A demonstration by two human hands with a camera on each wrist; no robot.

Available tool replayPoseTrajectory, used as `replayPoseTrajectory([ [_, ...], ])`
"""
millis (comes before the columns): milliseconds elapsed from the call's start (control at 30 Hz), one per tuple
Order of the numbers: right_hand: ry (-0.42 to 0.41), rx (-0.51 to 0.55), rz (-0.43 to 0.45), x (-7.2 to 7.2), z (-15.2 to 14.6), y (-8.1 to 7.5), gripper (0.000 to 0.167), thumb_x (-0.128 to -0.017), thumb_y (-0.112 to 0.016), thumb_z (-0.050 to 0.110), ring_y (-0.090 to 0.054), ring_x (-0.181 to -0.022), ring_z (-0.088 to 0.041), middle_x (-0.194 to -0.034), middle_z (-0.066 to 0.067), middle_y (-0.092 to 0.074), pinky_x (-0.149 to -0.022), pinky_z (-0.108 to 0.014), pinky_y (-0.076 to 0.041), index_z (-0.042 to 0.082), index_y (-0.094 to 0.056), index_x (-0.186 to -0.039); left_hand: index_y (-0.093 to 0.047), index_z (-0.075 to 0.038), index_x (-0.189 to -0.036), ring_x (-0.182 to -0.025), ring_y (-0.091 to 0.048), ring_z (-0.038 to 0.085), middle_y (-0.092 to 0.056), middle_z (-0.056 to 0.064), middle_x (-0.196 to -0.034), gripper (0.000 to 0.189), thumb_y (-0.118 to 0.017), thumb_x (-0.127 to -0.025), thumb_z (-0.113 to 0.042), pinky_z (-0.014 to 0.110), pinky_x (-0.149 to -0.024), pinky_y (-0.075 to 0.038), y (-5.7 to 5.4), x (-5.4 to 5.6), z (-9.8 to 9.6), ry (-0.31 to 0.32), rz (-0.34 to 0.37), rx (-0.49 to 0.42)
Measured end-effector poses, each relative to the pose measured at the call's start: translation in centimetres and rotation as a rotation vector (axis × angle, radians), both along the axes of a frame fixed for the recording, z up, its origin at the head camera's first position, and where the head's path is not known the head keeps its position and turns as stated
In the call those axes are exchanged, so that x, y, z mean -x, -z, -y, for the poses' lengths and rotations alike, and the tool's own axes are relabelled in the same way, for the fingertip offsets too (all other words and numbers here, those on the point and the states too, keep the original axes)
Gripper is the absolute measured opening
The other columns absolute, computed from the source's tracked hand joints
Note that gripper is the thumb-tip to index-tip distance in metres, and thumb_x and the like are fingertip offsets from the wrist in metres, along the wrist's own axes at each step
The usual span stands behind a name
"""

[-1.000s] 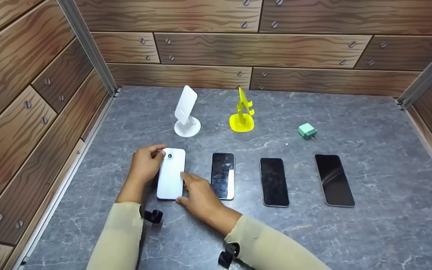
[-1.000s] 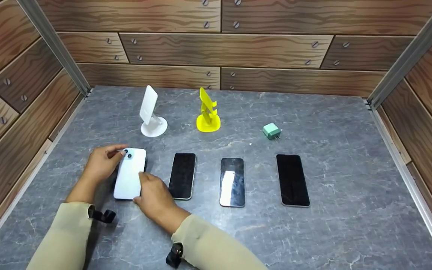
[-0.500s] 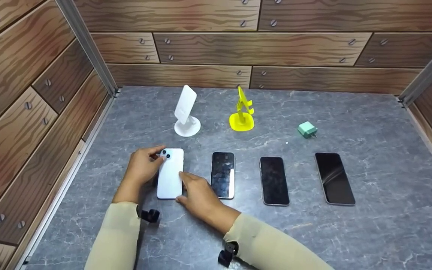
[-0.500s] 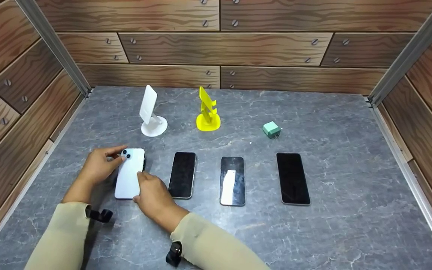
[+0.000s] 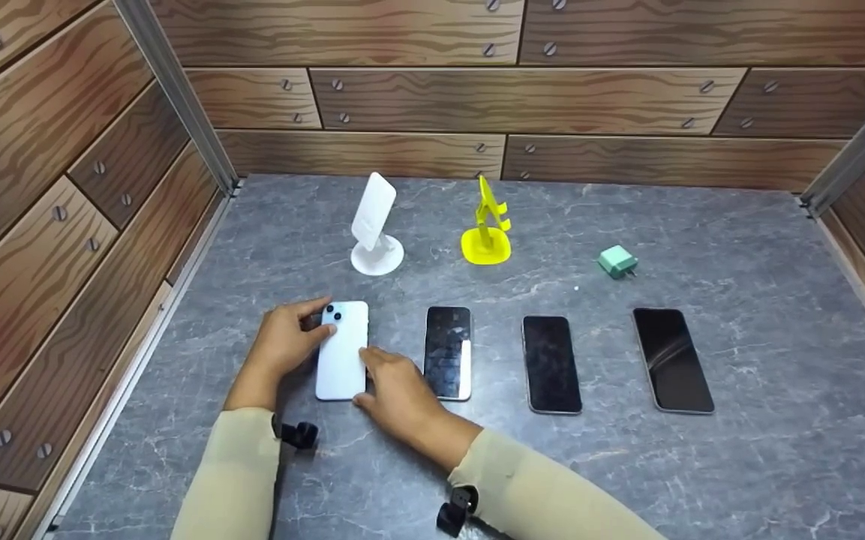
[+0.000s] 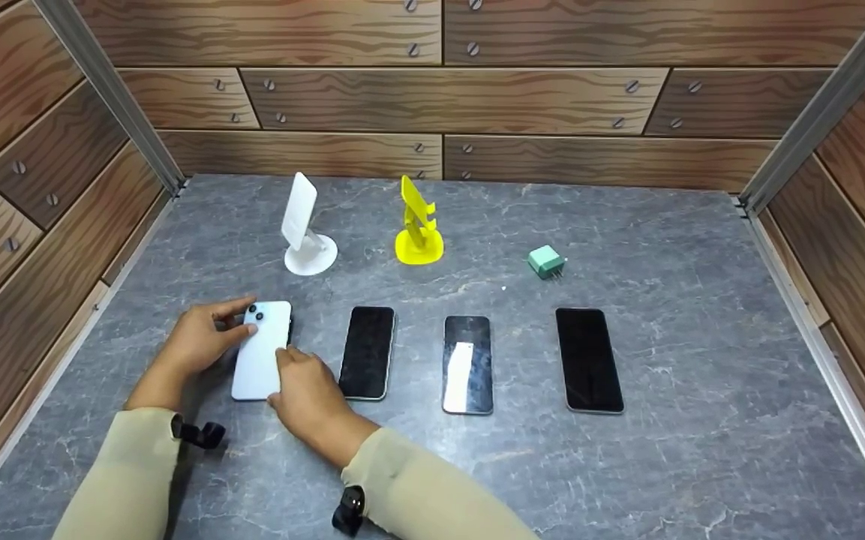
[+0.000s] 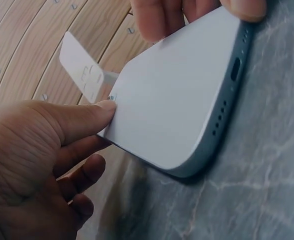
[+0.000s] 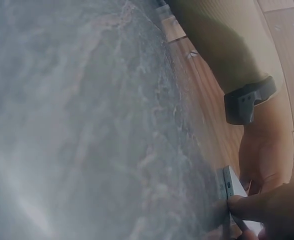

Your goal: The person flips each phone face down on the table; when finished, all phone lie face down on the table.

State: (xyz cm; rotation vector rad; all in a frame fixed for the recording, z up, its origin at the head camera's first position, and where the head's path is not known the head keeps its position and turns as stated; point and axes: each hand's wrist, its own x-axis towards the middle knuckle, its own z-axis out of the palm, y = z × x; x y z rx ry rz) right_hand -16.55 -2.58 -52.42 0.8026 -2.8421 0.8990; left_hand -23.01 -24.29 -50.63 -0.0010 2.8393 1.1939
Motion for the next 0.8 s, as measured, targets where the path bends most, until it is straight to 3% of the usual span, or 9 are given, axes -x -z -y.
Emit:
replayPoseTrajectory([
  [200, -0.003, 0.005, 0.0, 0.1, -0.1, 0.2, 0.067, -0.088, -0.093, 0.019, -0.07, -0.131, -0.036, -0.142, -0.022, -0.071, -0.116, -0.041, -0.054, -0.007, -0.065, -0.143, -0.064, -0.016, -0.154, -0.125, -0.068, 0.035, -0.072, 0.022, -0.14, 0.051, -0.076, -0.104, -0.021, 0.057, -0.108, -0.054, 0.6, 0.0, 0.1, 0.0, 0.008, 0.015],
  [433, -0.005, 0.069, 0.006, 0.3, -0.2, 0.3, 0.066, -0.086, -0.094, 0.017, -0.072, -0.128, -0.033, -0.139, -0.021, -0.073, -0.115, -0.041, -0.055, -0.007, -0.066, -0.141, -0.064, -0.017, -0.155, -0.136, -0.065, 0.039, -0.068, 0.022, -0.147, 0.055, -0.079, -0.103, -0.024, 0.059, -0.114, -0.052, 1.1, 0.2, 0.4, 0.012, 0.018, -0.012],
  [800, -0.016, 0.118, 0.031, 0.2, -0.2, 0.5, 0.066, -0.086, -0.094, 0.015, -0.074, -0.118, -0.027, -0.134, -0.018, -0.075, -0.109, -0.039, -0.058, -0.007, -0.064, -0.14, -0.063, -0.018, -0.156, -0.14, -0.063, 0.039, -0.066, 0.021, -0.15, 0.062, -0.084, -0.098, -0.026, 0.057, -0.116, -0.051, 1.5, 0.1, 0.3, 0.01, 0.019, 0.004],
])
